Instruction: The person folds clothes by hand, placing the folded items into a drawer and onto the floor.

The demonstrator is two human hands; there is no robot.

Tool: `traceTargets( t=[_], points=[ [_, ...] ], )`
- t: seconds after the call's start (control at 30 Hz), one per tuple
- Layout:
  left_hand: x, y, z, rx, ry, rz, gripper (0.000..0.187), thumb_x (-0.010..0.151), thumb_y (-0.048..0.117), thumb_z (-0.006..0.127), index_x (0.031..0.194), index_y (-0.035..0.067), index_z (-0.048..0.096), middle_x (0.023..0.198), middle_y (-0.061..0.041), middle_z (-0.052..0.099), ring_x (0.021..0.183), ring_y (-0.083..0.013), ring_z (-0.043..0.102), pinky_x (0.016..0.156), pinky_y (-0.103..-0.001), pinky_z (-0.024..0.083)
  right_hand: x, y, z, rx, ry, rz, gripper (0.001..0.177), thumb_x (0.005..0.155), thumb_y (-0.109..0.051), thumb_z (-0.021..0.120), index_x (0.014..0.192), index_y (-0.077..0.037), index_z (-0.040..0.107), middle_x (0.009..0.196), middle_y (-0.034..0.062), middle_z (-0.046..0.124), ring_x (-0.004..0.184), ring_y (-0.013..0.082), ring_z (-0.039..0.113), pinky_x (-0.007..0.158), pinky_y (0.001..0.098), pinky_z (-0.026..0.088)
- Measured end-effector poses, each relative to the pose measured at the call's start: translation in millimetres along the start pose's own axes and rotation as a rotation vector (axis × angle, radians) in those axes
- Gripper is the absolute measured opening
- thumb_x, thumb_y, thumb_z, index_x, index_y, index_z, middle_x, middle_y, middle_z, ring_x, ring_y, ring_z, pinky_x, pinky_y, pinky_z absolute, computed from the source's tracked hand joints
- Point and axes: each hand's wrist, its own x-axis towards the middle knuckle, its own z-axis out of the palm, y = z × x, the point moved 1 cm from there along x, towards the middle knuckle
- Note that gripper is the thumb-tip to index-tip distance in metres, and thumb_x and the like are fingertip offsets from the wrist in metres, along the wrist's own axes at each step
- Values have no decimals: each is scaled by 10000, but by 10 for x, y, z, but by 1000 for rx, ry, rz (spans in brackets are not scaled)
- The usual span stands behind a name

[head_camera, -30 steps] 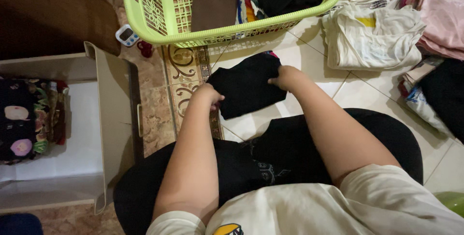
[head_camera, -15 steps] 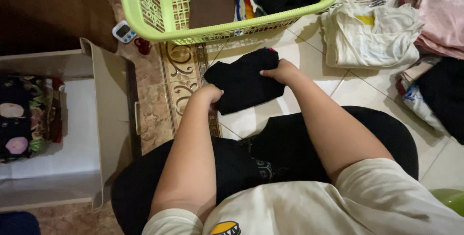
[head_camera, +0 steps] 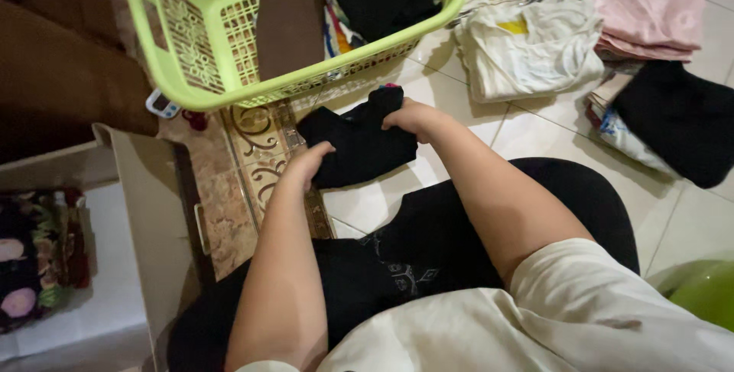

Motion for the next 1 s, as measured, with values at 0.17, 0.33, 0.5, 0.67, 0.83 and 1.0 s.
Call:
traceTargets(
  t=[0.17,0.33,0.5,0.67,0.83,1.0],
  points=[
    [-588,349,192,-382,-279,-32,808,787,308,763,1478,-9,487,1419,-206,525,1283,-384,556,1009,-516,466,-688,-314,-577,-114,-37,-404,632,700,-137,801,1301,14,673,1198,206,747,1065,303,695,928,431,572],
    [-1444,757,850,-671,-471,289,664,816,146,735,1424,47,485,1335,-136,630,1178,-291,648,992,-421,548,-1662,-453,-1684,-202,116,-284,876,740,-195,822,1511,-60,427,1303,126,676,1156,233,629,993,341,494],
    [-1565,1493,1697,-696,-599,489,589,894,135,719,1426,35,488,1343,-128,646,1184,-265,661,1019,-407,539,-1920,-295,-2503,75,292,-319,845,731,-194,791,1506,-55,483,1324,146,672,1183,241,637,987,349,515],
    [-1139,2292,2368,-752,-609,465,587,920,225,689,1432,8,502,1384,-173,615,1232,-305,619,1033,-428,514,-1801,-284,-3151,226,578,-122,753,907,-245,722,1591,-286,409,1348,16,549,1159,209,546,841,449,491],
    [-647,3090,2691,-508,-254,602,683,966,376,653,1494,11,420,1527,-133,496,1415,-237,435,1145,-401,320,-1003,-228,-3609,642,402,-594,620,854,-90,654,1461,-174,554,1224,69,650,1028,189,627,853,341,542],
    [-100,3626,2934,-597,-185,491,765,976,499,466,1467,-88,475,1511,-247,543,1364,-329,521,1111,-425,371,54,-102,-3916,503,679,-1014,455,997,-140,715,1423,-59,578,1307,119,635,1172,225,591,982,329,504]
  ],
)
